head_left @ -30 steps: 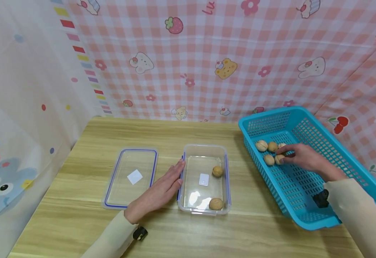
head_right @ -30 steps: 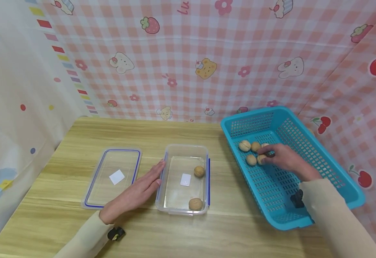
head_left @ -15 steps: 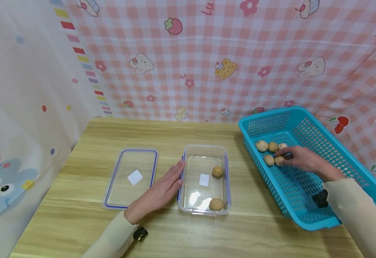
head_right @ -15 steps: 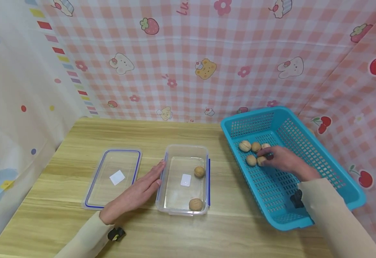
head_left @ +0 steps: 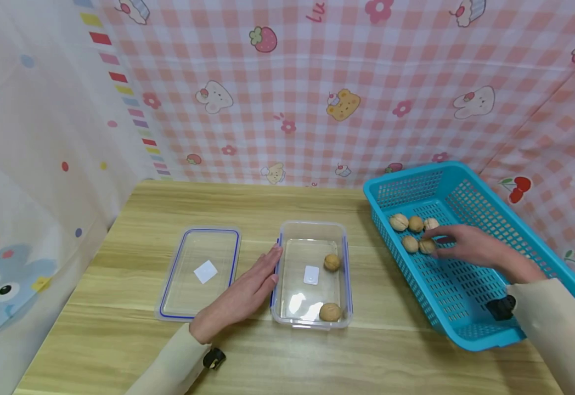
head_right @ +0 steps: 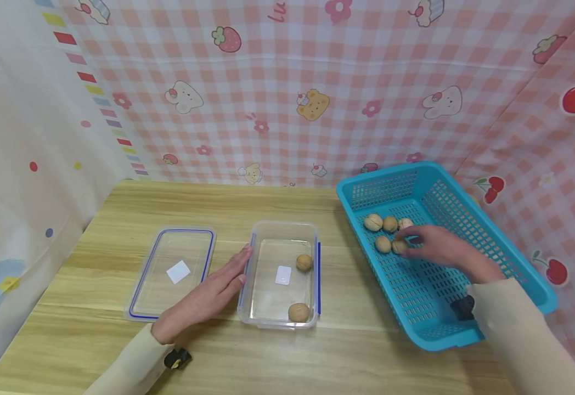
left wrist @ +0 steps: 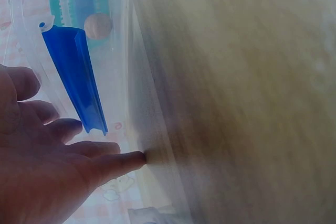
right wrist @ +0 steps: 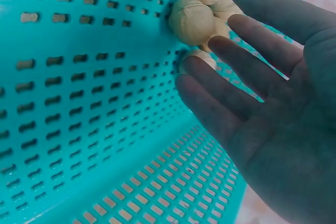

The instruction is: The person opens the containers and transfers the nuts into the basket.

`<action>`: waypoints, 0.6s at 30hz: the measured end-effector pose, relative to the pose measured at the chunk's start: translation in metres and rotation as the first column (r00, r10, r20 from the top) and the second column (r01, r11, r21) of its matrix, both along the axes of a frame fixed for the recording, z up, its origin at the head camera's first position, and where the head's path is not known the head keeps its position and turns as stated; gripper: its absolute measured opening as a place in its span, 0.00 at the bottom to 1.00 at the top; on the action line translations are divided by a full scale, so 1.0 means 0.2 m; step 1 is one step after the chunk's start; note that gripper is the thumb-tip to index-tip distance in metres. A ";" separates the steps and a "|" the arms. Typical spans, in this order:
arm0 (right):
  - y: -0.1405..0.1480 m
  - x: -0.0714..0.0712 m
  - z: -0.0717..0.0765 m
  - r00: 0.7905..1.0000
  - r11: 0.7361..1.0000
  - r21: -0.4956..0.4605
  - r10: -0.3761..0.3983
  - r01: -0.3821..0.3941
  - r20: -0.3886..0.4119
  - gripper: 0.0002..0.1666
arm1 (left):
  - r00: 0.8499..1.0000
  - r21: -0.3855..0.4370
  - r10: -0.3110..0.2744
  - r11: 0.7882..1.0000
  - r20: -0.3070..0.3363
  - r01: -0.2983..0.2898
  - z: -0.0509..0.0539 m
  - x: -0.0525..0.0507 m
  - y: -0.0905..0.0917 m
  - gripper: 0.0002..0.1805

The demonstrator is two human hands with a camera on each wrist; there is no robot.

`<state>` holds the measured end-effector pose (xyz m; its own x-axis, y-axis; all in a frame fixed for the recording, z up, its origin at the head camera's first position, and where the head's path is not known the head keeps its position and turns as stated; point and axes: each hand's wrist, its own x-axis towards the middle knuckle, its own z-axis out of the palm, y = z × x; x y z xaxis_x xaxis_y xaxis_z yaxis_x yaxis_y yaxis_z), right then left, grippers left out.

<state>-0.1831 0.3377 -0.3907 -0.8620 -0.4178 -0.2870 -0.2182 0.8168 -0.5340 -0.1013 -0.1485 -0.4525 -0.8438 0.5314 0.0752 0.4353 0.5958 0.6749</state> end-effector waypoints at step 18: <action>0.05 0.13 0.21 0.988 0.998 -0.054 -0.052 0.044 -0.147 0.29 | 1.000 0.002 -0.007 1.000 0.004 0.007 0.00 0.00 0.00 0.32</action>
